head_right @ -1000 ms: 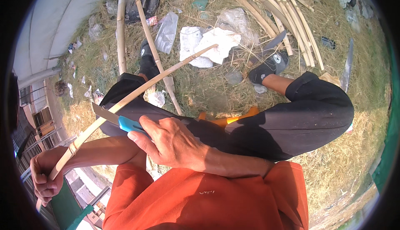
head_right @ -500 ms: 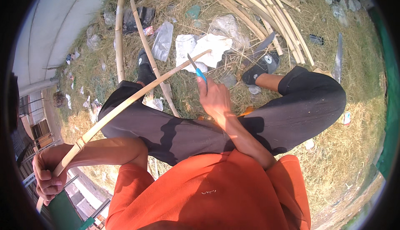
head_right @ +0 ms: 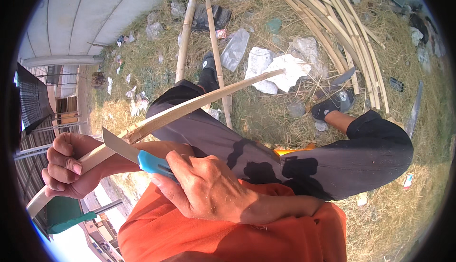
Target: The person sits on the ground and uses a knife to sharpen the ends of bamboo sticks. They hold each stick with one hand and carefully shave the wood with the other, rotating the stick to shape the tip. Finished sticks are placed aside.
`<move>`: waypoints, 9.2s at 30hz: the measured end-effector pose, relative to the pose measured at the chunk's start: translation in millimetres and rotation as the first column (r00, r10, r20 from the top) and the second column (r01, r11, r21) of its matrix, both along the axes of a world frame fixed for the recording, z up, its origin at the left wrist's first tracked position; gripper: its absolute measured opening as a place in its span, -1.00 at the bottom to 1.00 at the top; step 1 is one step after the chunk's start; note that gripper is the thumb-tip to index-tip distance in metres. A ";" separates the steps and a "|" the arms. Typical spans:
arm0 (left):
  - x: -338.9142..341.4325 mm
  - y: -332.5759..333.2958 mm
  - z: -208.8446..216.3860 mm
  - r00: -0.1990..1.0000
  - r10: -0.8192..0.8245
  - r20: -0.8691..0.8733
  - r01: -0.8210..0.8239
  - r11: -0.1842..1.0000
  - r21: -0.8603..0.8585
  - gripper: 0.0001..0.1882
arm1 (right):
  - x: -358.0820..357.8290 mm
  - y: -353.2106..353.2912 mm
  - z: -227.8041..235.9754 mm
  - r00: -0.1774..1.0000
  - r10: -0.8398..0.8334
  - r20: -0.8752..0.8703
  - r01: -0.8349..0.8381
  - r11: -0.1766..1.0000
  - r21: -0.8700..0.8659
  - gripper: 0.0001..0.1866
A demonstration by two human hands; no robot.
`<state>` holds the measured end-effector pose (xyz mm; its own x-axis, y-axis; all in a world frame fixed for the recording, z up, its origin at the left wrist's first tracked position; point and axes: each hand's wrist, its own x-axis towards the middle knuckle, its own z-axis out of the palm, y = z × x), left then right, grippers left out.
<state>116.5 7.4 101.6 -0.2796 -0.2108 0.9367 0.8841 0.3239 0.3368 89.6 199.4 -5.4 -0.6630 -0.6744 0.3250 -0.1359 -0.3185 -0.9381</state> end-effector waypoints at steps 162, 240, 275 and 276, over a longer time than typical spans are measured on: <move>42.8 -56.1 70.6 0.996 -0.085 0.000 0.084 0.992 0.093 -0.72 | -173.2 -65.4 -154.5 0.861 -0.399 -0.315 0.507 0.716 0.480 -0.73; -1.4 58.4 -88.8 0.914 0.323 0.245 -0.283 0.941 -0.186 -0.80 | -74.0 58.4 -109.9 0.643 -0.337 -0.688 0.724 0.560 0.403 -0.71; -85.6 55.5 -58.9 0.968 0.221 0.117 -0.188 0.952 -0.240 -0.75 | -171.7 82.3 -218.7 0.666 -0.350 -0.659 0.730 0.125 0.672 -0.56; -85.7 47.7 -51.9 0.970 0.211 0.123 -0.170 0.944 -0.283 -0.75 | -182.3 132.0 -271.4 0.785 -0.286 -0.550 0.586 0.054 0.808 -0.53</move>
